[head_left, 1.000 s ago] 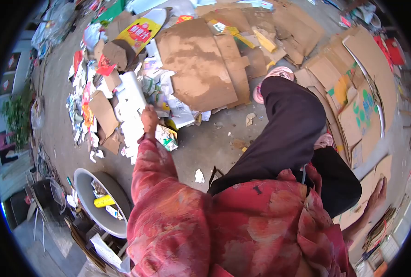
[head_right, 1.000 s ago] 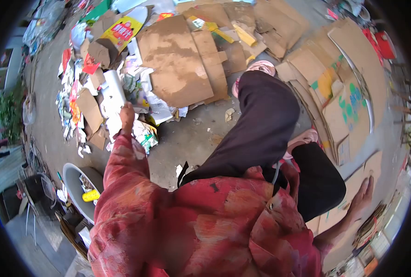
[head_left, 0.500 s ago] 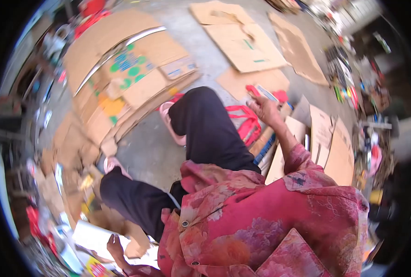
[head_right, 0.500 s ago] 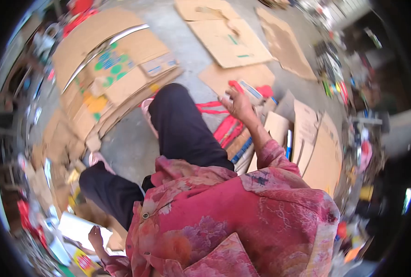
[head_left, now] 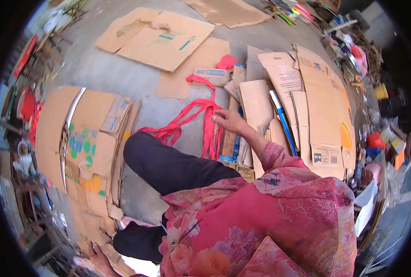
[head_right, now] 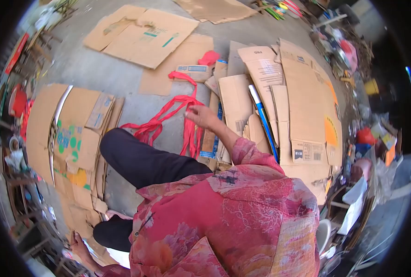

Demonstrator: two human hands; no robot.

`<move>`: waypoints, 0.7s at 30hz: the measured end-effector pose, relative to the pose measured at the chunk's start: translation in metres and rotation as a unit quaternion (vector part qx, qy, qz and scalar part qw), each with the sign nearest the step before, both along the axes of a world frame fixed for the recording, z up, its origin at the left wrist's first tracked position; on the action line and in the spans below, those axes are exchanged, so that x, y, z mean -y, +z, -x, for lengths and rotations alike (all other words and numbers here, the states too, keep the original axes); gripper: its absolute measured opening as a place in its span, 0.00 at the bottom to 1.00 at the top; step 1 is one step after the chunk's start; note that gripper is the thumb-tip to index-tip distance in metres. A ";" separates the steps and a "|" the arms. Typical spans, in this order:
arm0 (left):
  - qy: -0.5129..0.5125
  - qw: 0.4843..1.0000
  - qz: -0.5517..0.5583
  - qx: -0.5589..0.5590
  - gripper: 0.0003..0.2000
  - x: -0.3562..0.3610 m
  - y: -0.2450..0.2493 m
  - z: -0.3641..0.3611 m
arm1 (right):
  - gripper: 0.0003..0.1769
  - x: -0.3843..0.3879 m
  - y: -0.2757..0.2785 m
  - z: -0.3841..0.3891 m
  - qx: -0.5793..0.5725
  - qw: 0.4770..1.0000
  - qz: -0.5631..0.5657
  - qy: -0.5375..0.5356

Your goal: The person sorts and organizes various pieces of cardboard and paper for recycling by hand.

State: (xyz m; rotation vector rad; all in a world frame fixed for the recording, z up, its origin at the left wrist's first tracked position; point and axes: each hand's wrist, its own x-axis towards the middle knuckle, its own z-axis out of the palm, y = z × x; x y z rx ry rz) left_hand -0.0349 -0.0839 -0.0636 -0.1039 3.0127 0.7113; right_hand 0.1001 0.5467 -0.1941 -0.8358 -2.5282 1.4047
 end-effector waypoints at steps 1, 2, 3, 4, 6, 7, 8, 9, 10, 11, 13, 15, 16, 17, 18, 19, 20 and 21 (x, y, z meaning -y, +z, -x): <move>-0.013 1.000 0.000 -0.003 0.20 -0.015 0.004 0.016 | 0.31 -0.010 0.013 -0.002 0.025 0.997 0.047 -0.050; -0.030 0.999 -0.016 -0.015 0.20 -0.031 0.007 0.031 | 0.31 -0.027 0.007 -0.010 -0.009 0.995 0.010 -0.099; -0.048 0.998 -0.032 -0.025 0.20 -0.046 0.009 0.045 | 0.31 -0.042 0.023 -0.021 0.016 0.990 -0.027 -0.139; -0.061 0.997 -0.034 -0.027 0.20 -0.062 0.008 0.058 | 0.32 -0.059 0.039 -0.037 0.043 0.981 -0.064 -0.179; -0.093 0.992 -0.082 -0.015 0.20 -0.089 -0.016 0.083 | 0.32 -0.098 0.058 -0.081 0.087 0.925 -0.251 -0.272; -0.107 0.989 -0.107 -0.007 0.20 -0.100 -0.032 0.092 | 0.35 -0.118 0.061 -0.109 0.082 0.889 -0.255 -0.372; -0.115 0.987 -0.110 -0.005 0.20 -0.108 -0.054 0.098 | 0.35 -0.142 0.056 -0.149 0.077 0.835 -0.348 -0.419; -0.107 0.986 -0.127 0.021 0.20 -0.113 -0.079 0.102 | 0.37 -0.143 0.073 -0.182 0.152 0.780 -0.377 -0.476; -0.097 0.984 -0.143 0.048 0.20 -0.117 -0.092 0.105 | 0.40 -0.137 0.086 -0.210 0.226 0.701 -0.407 -0.540; -0.127 0.985 -0.114 0.024 0.18 -0.134 -0.089 0.088 | 0.44 -0.132 0.090 -0.232 0.338 0.590 -0.393 -0.619; -0.123 0.985 0.002 0.120 0.19 -0.134 -0.102 0.071 | 0.45 -0.117 0.107 -0.280 0.345 0.581 -0.214 -0.706; -0.135 0.984 0.060 0.097 0.19 -0.138 -0.108 0.064 | 0.41 -0.109 0.100 -0.332 0.290 0.610 -0.108 -0.729; -0.123 0.987 0.055 0.090 0.19 -0.136 -0.119 0.068 | 0.38 -0.111 0.096 -0.340 0.252 0.631 -0.062 -0.731; -0.119 0.990 -0.040 0.070 0.18 -0.129 -0.133 0.073 | 0.37 -0.114 0.094 -0.339 0.223 0.632 -0.051 -0.741; -0.116 0.983 -0.131 0.047 0.18 -0.120 -0.136 0.076 | 0.37 -0.113 0.096 -0.331 0.196 0.632 -0.038 -0.749; -0.106 0.990 -0.078 0.046 0.17 -0.129 -0.122 0.073 | 0.36 -0.108 0.109 -0.316 0.223 0.654 -0.059 -0.720; -0.113 0.992 -0.052 0.034 0.17 -0.127 -0.124 0.075 | 0.36 -0.104 0.118 -0.304 0.249 0.673 -0.082 -0.691; -0.121 0.992 -0.027 0.023 0.17 -0.127 -0.127 0.076 | 0.36 -0.114 0.098 -0.310 0.243 0.683 -0.079 -0.685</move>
